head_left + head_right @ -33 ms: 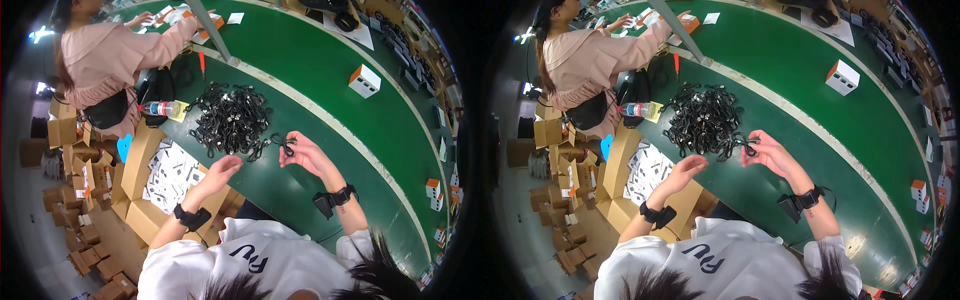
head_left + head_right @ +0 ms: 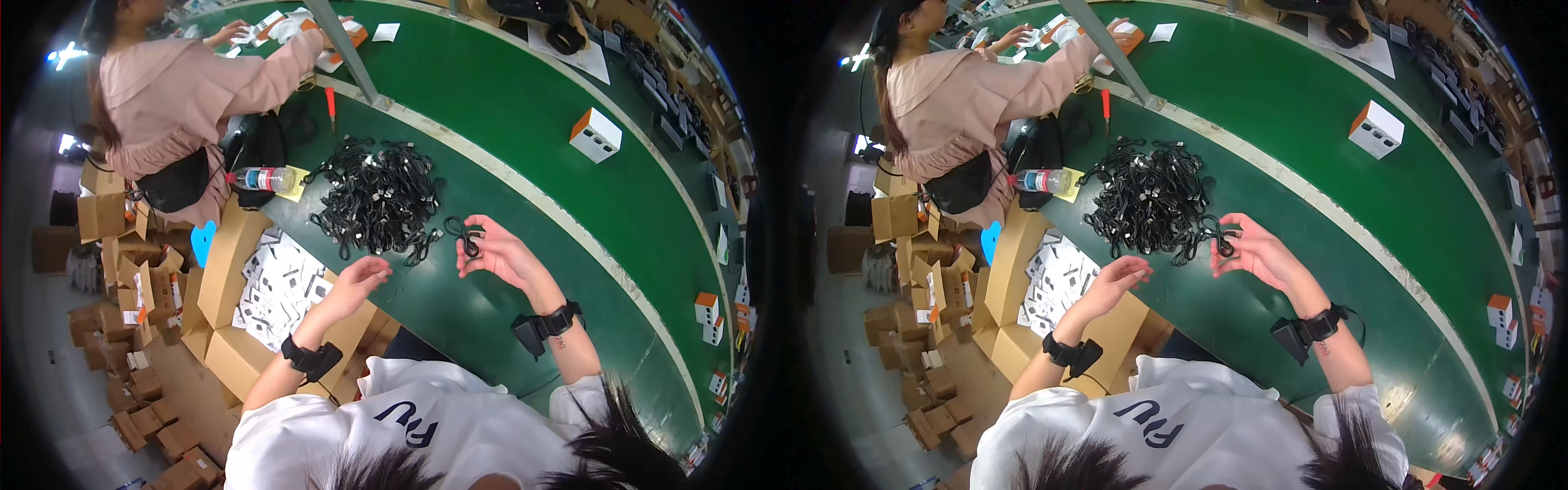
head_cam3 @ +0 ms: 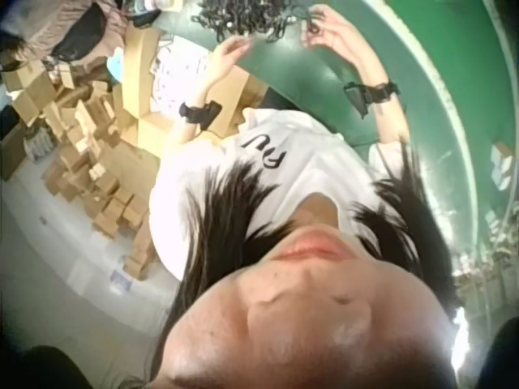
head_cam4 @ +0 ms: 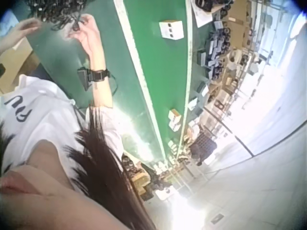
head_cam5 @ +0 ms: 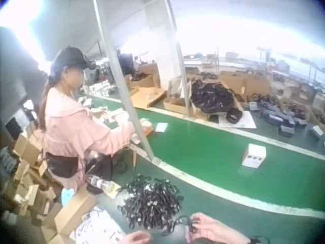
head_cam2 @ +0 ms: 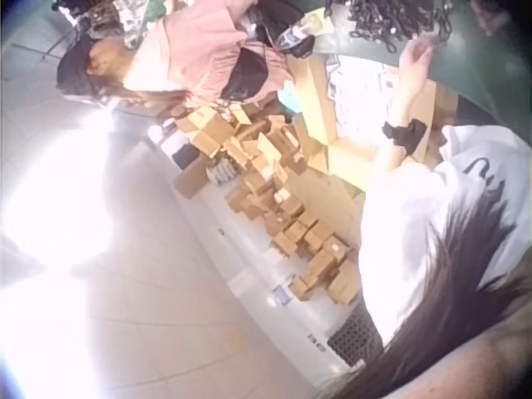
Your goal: Packing small electronic components and cables into branded boxes on an assembly line.
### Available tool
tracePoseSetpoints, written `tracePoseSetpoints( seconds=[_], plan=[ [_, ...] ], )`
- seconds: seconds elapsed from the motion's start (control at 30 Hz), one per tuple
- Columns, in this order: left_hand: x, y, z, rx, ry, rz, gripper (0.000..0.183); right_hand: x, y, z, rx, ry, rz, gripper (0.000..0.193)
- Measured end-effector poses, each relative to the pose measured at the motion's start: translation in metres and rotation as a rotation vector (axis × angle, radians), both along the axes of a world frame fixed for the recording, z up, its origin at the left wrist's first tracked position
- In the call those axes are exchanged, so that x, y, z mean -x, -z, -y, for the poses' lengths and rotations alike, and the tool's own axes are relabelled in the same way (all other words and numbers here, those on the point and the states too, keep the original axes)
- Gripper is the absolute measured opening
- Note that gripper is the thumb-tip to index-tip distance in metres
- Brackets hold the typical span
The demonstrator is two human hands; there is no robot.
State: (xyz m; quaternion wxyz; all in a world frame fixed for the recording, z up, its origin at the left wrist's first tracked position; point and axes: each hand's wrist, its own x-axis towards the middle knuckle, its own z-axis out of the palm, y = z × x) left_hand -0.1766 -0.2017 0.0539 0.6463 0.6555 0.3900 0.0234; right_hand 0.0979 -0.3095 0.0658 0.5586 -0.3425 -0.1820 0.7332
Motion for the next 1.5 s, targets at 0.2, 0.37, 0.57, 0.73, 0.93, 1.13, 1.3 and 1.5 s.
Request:
tracePoseSetpoints(
  seconds=[0.2, 0.37, 0.57, 0.73, 0.93, 1.13, 1.3, 1.5],
  plan=[
    [0.002, -0.009, -0.041, 0.105, -0.108, 0.008, 0.025, -0.01, 0.005, -0.025, -0.004, -0.03, 0.022, 0.035],
    [-0.028, -0.015, -0.119, 0.06, -0.108, 0.157, 0.021, -0.043, 0.027, -0.078, -0.016, -0.046, -0.382, 0.033],
    [-0.066, 0.003, -0.238, -0.081, -0.263, 0.176, 0.018, -0.078, 0.021, -0.176, 0.122, 0.149, 0.497, 0.02],
    [-0.117, 0.072, -0.359, -0.4, -0.307, 0.115, 0.018, -0.116, 0.047, -0.296, 0.005, 0.15, 1.553, 0.028],
    [-0.182, 0.122, -0.427, -0.754, -0.069, 0.103, 0.035, -0.154, 0.105, -0.442, -0.044, 0.399, 1.586, 0.041],
    [-0.207, 0.157, -0.437, -1.347, 0.166, 0.202, 0.037, -0.15, 0.155, -0.525, 0.06, 0.491, 1.783, 0.068],
    [-0.217, 0.159, -0.443, -1.188, 0.121, 0.152, 0.023, -0.157, 0.187, -0.554, -0.01, 0.768, 2.06, 0.064],
    [-0.215, 0.148, -0.443, -1.046, 0.09, 0.132, 0.025, -0.16, 0.183, -0.587, -0.098, 0.852, 1.878, 0.04]
  ],
)
